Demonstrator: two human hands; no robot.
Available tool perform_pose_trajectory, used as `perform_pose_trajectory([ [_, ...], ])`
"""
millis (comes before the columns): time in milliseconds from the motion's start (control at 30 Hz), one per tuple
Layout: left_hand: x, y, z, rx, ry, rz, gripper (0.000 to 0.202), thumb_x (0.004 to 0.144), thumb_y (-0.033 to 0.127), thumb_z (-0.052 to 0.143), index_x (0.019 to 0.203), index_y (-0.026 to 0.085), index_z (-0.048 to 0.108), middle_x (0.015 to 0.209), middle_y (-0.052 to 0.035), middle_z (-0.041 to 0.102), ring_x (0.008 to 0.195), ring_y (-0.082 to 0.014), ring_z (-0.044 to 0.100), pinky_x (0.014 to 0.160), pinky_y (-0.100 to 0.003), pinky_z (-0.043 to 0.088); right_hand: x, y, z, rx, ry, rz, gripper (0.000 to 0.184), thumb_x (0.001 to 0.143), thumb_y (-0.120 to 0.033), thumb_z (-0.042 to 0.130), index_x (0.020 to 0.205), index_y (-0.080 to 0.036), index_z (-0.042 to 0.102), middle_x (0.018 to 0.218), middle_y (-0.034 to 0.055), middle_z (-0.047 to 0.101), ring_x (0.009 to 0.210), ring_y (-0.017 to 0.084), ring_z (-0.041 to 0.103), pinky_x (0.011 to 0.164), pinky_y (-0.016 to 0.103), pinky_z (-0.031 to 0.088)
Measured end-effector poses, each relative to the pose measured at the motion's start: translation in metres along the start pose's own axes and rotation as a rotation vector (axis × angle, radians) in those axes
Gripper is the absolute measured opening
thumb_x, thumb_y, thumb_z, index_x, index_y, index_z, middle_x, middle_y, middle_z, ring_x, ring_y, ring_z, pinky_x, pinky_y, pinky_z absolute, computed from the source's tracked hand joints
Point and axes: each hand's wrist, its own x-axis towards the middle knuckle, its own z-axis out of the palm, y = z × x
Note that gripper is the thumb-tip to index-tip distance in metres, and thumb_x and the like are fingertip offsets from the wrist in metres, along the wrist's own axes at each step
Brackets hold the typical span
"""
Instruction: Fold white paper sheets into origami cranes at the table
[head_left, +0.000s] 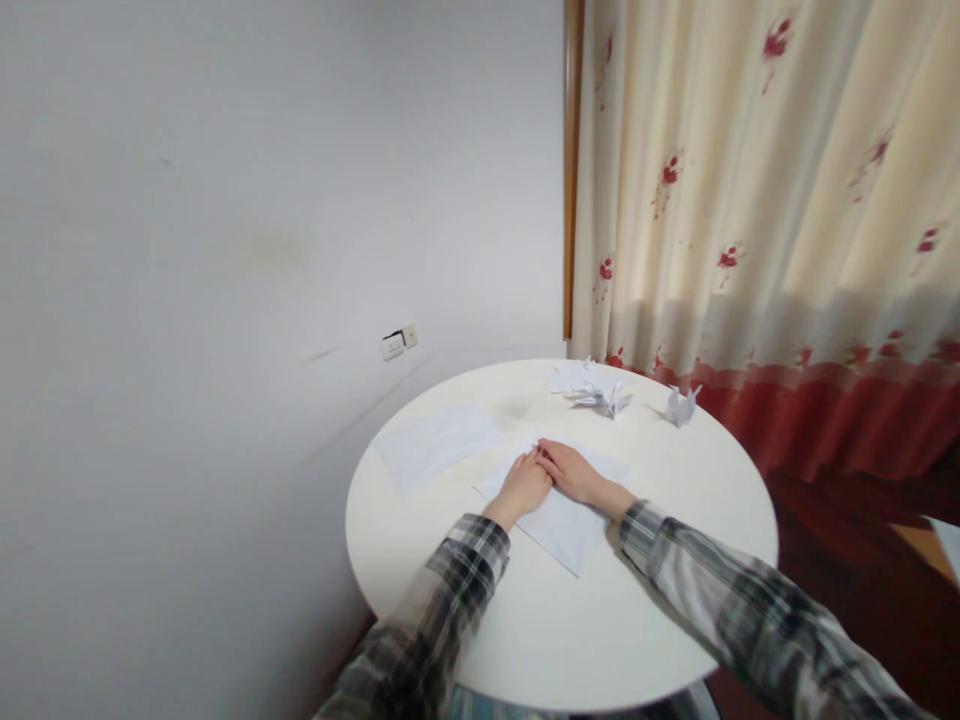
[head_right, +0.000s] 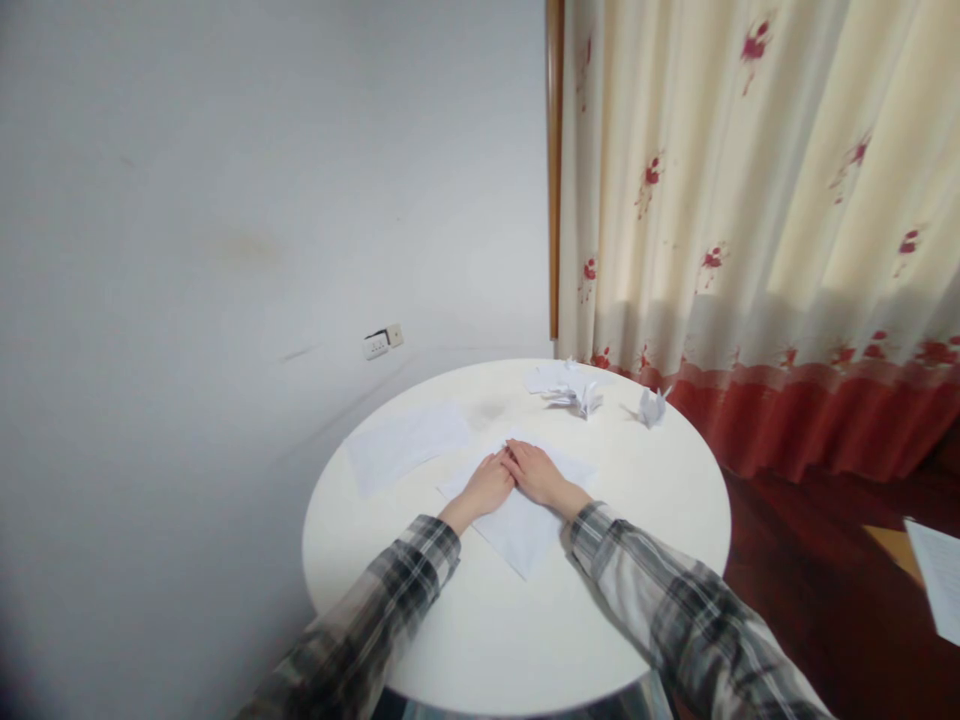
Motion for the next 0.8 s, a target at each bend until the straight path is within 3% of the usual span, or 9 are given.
perform_pose_trajectory([
  [167, 0.000, -0.002, 0.002, -0.035, -0.035, -0.048, 0.049, 0.089, 0.025, 0.025, 0.135, 0.012, 0.032, 0.141, -0.0096, 0.035, 0.130, -0.0175, 0.028, 0.107, -0.035, 0.021, -0.009, 0.007, -0.004, -0.019, -0.141, -0.061, 0.065, 0.089, -0.053, 0.017, 0.137, -0.011, 0.029, 0.142, 0.0126, 0.032, 0.130, 0.021, 0.030, 0.106, 0.037, 0.024],
  [367, -0.002, -0.012, -0.004, -0.041, -0.084, -0.111, 0.052, 0.090, 0.037, 0.019, 0.137, 0.017, 0.027, 0.146, -0.0063, 0.024, 0.135, -0.0183, 0.018, 0.109, -0.039, 0.018, -0.020, 0.026, -0.023, -0.163, -0.266, 0.102, 0.073, 0.084, -0.064, 0.017, 0.139, -0.017, 0.026, 0.146, 0.0087, 0.023, 0.135, 0.023, 0.018, 0.108, 0.042, 0.016],
  [600, -0.007, -0.026, -0.010, -0.050, -0.061, -0.201, 0.053, 0.090, 0.038, 0.020, 0.135, 0.014, 0.030, 0.145, -0.0094, 0.026, 0.134, -0.0215, 0.021, 0.107, -0.041, 0.020, -0.028, 0.052, -0.038, -0.228, -0.182, 0.240, 0.061, 0.088, -0.055, 0.025, 0.137, -0.019, 0.030, 0.144, 0.0084, 0.026, 0.134, 0.024, 0.020, 0.106, 0.047, 0.018],
  [800, -0.007, -0.032, -0.006, -0.035, -0.021, -0.267, 0.054, 0.089, 0.040, 0.022, 0.134, 0.012, 0.032, 0.144, -0.0130, 0.027, 0.133, -0.0227, 0.022, 0.107, -0.042, 0.021, -0.030, 0.057, -0.042, -0.259, -0.153, 0.319, 0.057, 0.089, -0.050, 0.026, 0.136, -0.018, 0.033, 0.144, 0.0092, 0.028, 0.133, 0.025, 0.022, 0.105, 0.048, 0.020],
])
